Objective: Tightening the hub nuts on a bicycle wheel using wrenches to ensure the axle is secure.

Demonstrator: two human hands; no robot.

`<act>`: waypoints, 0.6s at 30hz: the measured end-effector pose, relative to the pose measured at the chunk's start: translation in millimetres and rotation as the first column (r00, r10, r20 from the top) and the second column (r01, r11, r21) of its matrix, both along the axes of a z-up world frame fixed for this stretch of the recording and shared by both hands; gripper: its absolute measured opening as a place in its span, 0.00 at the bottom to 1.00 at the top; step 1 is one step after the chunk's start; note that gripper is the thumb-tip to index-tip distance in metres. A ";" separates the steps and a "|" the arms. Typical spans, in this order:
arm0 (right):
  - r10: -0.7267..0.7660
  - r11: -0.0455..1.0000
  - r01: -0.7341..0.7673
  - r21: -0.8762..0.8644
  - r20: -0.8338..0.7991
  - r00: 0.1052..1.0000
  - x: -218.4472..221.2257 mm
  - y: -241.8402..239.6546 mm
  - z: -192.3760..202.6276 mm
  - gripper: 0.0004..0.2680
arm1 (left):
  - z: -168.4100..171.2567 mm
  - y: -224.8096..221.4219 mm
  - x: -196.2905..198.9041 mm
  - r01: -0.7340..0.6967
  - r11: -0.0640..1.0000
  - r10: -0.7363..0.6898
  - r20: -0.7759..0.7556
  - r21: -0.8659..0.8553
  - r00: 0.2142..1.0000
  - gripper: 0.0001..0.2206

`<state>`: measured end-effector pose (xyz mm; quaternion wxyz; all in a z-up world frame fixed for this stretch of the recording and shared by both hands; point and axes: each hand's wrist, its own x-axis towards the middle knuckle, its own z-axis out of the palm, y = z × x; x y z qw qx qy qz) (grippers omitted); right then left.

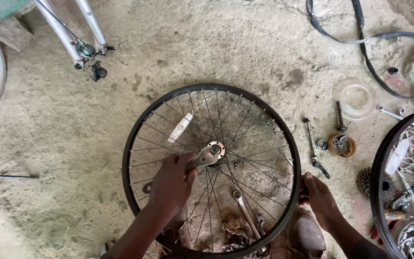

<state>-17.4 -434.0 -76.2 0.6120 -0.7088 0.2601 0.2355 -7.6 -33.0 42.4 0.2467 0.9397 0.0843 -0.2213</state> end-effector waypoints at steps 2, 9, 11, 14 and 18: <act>-0.005 1.000 0.005 0.001 -0.012 1.000 0.6 1.4 -0.7 0.18 | 2.0 -4.0 -5.7 0.018 1.000 -0.018 0.003 -0.019 1.000 0.20; -0.004 0.997 0.006 0.077 -0.029 1.000 -6.7 6.7 10.7 0.18 | 45.5 -37.1 -1.0 -0.189 0.965 0.144 -0.234 -0.182 0.962 0.24; -0.080 0.987 0.091 0.132 -0.086 0.993 -8.9 14.1 16.3 0.19 | 36.9 -44.8 -9.4 -0.226 0.948 0.178 -0.214 -0.224 0.960 0.26; -0.200 0.916 0.251 0.312 -0.186 0.962 -21.7 15.7 -8.9 0.25 | 31.3 -55.0 -13.7 -0.361 0.869 0.293 -0.234 -0.340 0.927 0.24; -0.254 0.739 0.439 0.512 -0.391 0.885 -39.5 32.1 -6.6 0.19 | 18.1 -56.1 -11.4 -0.487 0.786 0.398 -0.290 -0.381 0.870 0.20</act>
